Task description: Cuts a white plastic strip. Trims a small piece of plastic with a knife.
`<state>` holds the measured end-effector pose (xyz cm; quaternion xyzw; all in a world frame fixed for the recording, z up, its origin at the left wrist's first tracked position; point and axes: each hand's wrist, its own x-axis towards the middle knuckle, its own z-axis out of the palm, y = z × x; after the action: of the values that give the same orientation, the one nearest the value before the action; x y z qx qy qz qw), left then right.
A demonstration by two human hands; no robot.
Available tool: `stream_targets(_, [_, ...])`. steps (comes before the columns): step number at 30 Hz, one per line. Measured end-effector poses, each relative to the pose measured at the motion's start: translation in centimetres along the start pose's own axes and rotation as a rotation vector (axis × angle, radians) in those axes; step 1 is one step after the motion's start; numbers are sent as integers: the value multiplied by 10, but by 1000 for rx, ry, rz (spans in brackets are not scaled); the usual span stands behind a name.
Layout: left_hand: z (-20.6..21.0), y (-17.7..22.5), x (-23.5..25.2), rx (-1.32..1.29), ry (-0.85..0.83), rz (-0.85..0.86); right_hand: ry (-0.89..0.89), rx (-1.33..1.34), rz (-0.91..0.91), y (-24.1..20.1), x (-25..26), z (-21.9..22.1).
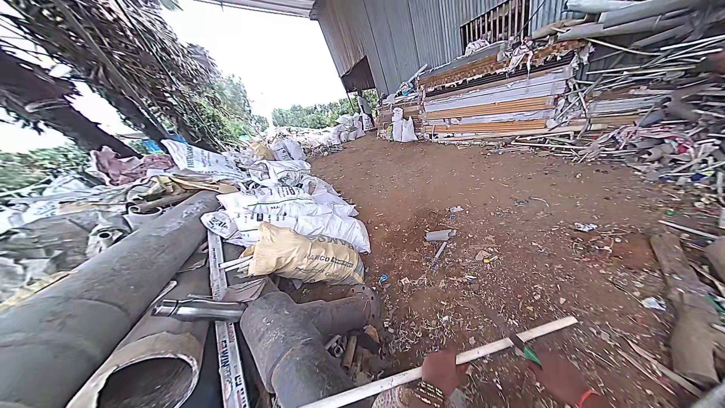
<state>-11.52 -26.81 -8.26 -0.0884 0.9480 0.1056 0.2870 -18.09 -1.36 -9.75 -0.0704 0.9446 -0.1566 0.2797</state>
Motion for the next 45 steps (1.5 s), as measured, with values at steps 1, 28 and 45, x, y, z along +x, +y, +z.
stream_targets(1, [-1,1,0,-8,7,-1,170,71,-69,-3,-11,-5])
stream_targets(28, [2,-2,9,-7,-12,-3,-131,-58,-40,28,17,-6])
stream_targets(45, [-11,1,3,-63,71,-45,106,61,74,37,17,-32])
